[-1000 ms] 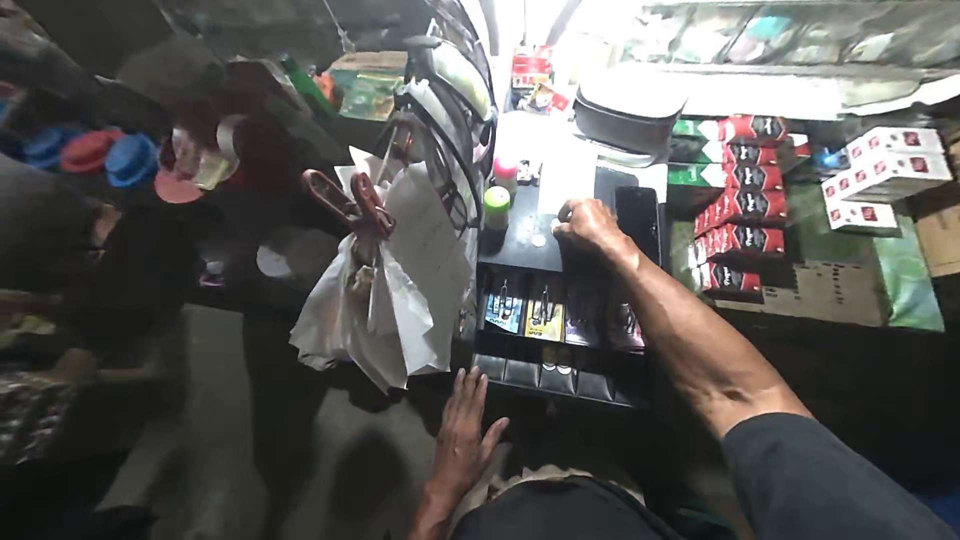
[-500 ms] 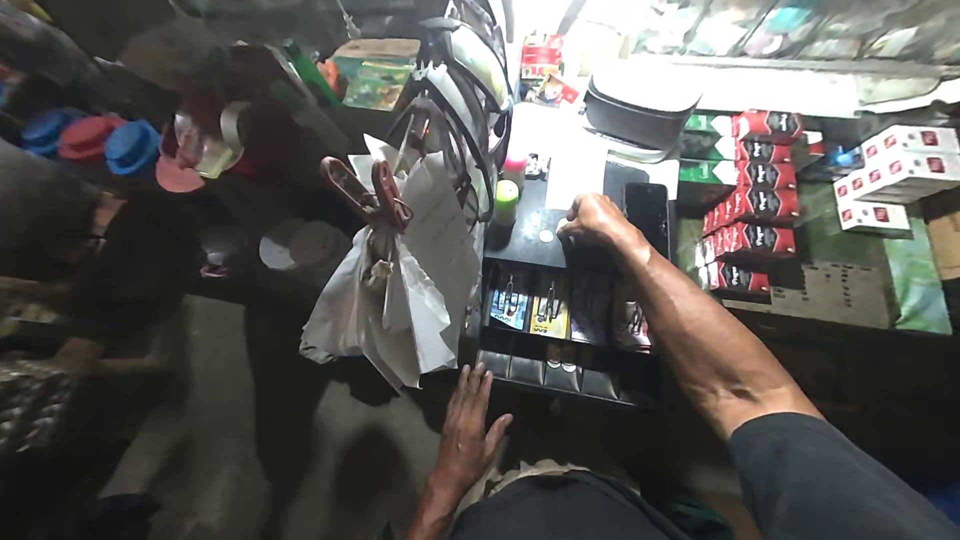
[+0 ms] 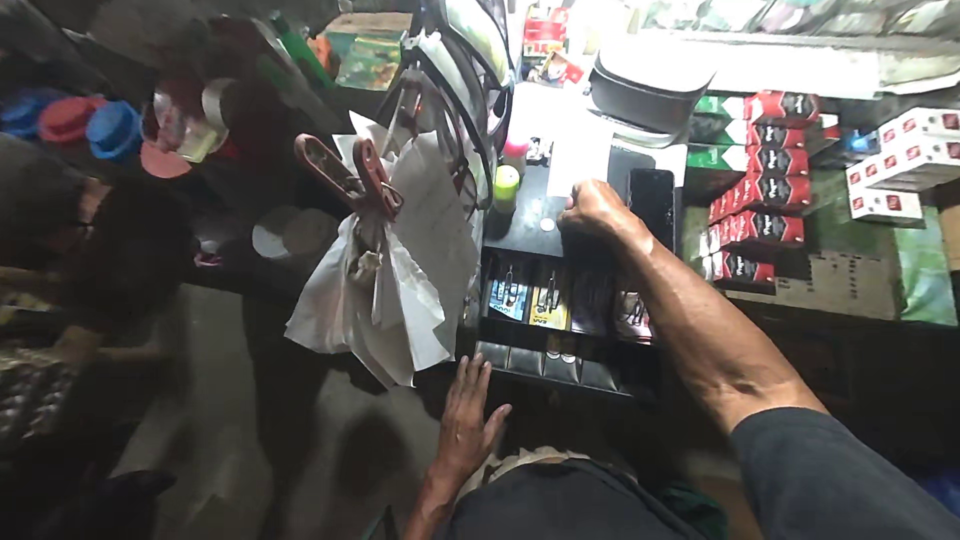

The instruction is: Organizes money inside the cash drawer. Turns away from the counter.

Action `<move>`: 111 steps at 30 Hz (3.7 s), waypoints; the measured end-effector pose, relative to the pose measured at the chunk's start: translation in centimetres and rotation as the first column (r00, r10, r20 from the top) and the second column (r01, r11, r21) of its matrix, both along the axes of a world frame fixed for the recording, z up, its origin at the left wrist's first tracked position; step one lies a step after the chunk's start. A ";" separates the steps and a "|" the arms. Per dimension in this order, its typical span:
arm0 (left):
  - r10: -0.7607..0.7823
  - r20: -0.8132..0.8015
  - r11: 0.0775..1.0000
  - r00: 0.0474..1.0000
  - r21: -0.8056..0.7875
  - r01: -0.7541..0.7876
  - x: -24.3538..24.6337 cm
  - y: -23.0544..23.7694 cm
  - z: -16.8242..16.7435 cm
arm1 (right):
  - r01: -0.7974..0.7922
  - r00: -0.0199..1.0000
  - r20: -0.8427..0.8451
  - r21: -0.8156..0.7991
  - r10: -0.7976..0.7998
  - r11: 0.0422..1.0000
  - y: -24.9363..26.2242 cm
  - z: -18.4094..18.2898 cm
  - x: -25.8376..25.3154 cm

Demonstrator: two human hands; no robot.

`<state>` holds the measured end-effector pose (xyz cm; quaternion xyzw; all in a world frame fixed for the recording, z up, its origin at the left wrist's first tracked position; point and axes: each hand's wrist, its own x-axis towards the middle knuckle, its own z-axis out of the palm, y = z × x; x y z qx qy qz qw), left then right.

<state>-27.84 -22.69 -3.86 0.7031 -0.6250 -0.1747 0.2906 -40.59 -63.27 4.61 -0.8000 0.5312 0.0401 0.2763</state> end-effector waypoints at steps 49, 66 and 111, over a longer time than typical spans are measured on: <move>-0.068 -0.019 0.996 0.997 0.058 0.069 1.0 -0.1 0.1 | -0.039 0.946 0.301 -0.258 0.119 0.965 10.4 0.1 -4.3; -0.069 -0.014 0.997 0.998 0.030 0.069 1.0 -0.1 -0.1 | 0.020 1.000 0.005 0.032 -0.020 0.999 1.9 -0.2 2.3; 0.074 0.017 0.996 0.997 -0.047 -0.073 -1.1 0.3 -2.5 | 0.225 0.945 0.200 0.173 -0.258 0.959 14.1 -3.2 -11.4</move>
